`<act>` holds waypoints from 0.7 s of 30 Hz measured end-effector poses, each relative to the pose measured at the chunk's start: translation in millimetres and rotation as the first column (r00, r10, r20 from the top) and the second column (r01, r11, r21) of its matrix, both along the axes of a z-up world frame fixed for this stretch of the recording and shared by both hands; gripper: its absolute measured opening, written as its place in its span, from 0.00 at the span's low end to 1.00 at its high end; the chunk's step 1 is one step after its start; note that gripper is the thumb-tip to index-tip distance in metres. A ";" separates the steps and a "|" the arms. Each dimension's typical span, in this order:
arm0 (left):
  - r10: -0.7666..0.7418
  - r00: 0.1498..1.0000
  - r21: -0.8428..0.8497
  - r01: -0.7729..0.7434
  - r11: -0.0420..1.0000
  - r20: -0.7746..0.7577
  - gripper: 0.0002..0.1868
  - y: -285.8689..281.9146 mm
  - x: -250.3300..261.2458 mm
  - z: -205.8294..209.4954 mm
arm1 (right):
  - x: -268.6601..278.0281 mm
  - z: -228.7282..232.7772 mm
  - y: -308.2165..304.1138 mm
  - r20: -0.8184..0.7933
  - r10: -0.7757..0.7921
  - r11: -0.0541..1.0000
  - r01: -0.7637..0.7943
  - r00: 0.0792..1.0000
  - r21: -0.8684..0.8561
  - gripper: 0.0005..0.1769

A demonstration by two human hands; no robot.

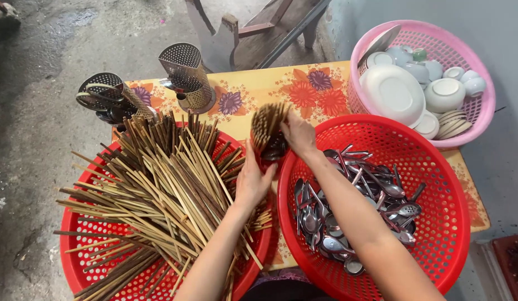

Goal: The person gathers wooden chopsticks and metal spoons from red baskets, places them into cylindrical metal holders, and moves the holders to a red utility cart. The person then returns to the table and continues sorting spoons into the holders.

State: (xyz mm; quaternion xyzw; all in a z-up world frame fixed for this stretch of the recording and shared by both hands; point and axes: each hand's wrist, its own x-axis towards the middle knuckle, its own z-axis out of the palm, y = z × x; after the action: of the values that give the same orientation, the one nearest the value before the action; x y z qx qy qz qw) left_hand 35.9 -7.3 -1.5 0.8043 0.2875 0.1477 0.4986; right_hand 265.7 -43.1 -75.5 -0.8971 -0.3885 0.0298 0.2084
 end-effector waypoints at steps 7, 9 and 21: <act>-0.013 1.000 -0.027 0.013 1.000 0.005 0.57 38.6 59.4 -61.6 | 17.2 -2.3 -19.0 0.035 -0.013 0.997 0.010 0.999 0.074 0.32; -0.028 0.999 -0.034 0.029 0.999 0.030 0.55 35.3 57.1 -61.1 | 8.4 6.2 -12.4 -0.158 0.048 0.997 -0.057 0.986 -0.051 0.46; -0.069 0.998 0.098 0.070 0.993 -0.012 0.50 37.7 76.8 -96.6 | -38.4 -9.4 2.2 -0.049 0.078 0.992 -0.072 0.996 0.105 0.66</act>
State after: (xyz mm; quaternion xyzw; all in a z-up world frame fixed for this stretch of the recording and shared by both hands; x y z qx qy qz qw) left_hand 112.7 30.4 -98.1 0.8382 0.2538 0.1406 0.4618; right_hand 227.3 -40.9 -84.8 -0.8688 -0.4174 0.0412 0.2633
